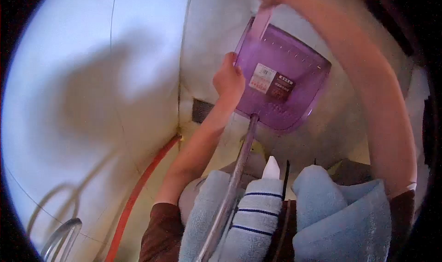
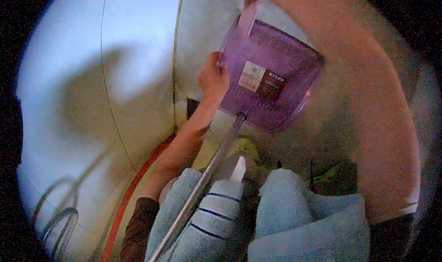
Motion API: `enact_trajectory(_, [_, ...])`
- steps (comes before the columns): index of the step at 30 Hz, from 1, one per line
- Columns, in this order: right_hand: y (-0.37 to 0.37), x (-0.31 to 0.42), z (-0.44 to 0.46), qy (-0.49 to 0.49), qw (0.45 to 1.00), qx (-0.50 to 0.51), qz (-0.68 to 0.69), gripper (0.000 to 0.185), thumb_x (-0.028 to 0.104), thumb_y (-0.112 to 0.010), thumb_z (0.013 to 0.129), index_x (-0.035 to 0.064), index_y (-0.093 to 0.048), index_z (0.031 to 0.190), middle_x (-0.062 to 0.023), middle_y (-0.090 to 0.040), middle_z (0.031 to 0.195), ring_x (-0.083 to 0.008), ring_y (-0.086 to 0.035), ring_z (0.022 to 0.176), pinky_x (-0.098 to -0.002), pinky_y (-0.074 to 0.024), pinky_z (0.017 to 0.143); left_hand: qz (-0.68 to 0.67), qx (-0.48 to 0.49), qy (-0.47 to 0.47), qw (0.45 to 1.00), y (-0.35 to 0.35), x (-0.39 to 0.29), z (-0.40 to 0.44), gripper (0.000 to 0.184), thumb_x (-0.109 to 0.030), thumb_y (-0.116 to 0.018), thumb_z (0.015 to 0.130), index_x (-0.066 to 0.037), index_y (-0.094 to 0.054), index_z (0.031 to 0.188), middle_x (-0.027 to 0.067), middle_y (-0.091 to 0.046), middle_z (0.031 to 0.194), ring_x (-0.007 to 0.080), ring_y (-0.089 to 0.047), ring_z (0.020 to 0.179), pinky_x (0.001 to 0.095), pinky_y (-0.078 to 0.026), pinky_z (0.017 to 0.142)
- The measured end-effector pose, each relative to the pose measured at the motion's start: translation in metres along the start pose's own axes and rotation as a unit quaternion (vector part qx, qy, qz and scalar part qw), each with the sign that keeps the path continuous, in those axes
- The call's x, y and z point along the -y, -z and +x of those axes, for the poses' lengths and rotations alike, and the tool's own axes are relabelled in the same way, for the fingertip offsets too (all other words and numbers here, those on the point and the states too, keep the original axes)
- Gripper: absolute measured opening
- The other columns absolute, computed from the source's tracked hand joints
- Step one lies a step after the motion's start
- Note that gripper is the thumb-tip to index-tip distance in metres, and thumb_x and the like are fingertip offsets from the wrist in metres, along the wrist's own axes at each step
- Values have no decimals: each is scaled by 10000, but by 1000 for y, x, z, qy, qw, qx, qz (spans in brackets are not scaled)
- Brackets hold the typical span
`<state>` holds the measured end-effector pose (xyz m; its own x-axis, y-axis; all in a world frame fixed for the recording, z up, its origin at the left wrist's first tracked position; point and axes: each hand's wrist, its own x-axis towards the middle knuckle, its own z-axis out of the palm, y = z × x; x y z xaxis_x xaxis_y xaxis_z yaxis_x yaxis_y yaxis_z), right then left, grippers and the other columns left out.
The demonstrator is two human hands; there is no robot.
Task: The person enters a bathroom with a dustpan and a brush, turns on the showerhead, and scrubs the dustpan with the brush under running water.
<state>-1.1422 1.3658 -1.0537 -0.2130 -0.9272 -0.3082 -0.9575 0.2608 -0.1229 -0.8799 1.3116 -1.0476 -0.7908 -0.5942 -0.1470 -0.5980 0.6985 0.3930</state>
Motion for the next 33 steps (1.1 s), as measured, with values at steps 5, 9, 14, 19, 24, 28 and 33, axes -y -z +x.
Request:
enact_trajectory(5, [-14,-11,24,20,996,12,81,304,400,-637,640,97,-655,645,-75,-613,634,-238,-577,584,-396,-410,524,20,7,12,1000,-3,4,4,280,-96,-546,763,-163,-487,1029,82,-618,888,333,-594,728,439,-450,620])
enact_trajectory(9, [-6,-4,1,14,998,4,62,280,380,-642,630,100,-655,637,-71,-609,626,-224,-575,575,-388,-398,505,17,-14,-11,1000,-4,8,-2,256,-105,-541,771,-165,-489,1014,72,-625,872,330,-594,705,443,-447,605])
enact_trajectory(14, [-46,-32,30,5,986,25,163,239,367,-654,607,131,-663,643,-63,-609,623,-233,-577,600,-413,-382,527,-19,15,36,999,4,-2,5,244,-92,-540,765,-165,-500,995,72,-625,857,337,-591,691,450,-442,599])
enact_trajectory(19, [-15,18,-11,39,997,-52,40,224,336,-679,581,128,-673,666,-68,-610,624,-253,-572,594,-447,-387,555,-8,-6,-1,1000,-1,8,-1,248,-96,-525,772,-161,-494,1010,80,-624,851,335,-593,699,447,-443,599])
enact_trajectory(24, [-46,-23,36,-9,976,24,218,297,389,-660,608,106,-660,698,-73,-615,670,-247,-574,609,-431,-423,588,-2,7,23,1000,6,-2,0,234,-109,-515,784,-151,-499,1013,89,-622,846,339,-592,714,448,-443,604])
enact_trajectory(28, [-18,-4,-1,-75,978,122,152,418,435,-590,707,80,-609,927,-108,-611,898,-274,-587,801,-445,-433,730,-15,26,33,999,11,-1,3,224,-127,-510,793,-159,-496,1014,95,-621,837,344,-590,725,453,-439,601])
enact_trajectory(33, [-13,5,-39,-172,983,14,62,390,514,-567,692,182,-662,874,-63,-634,873,-258,-605,825,-433,-457,736,12,54,27,998,1,6,4,231,-142,-508,795,-163,-488,1024,98,-619,821,349,-586,717,455,-432,598])
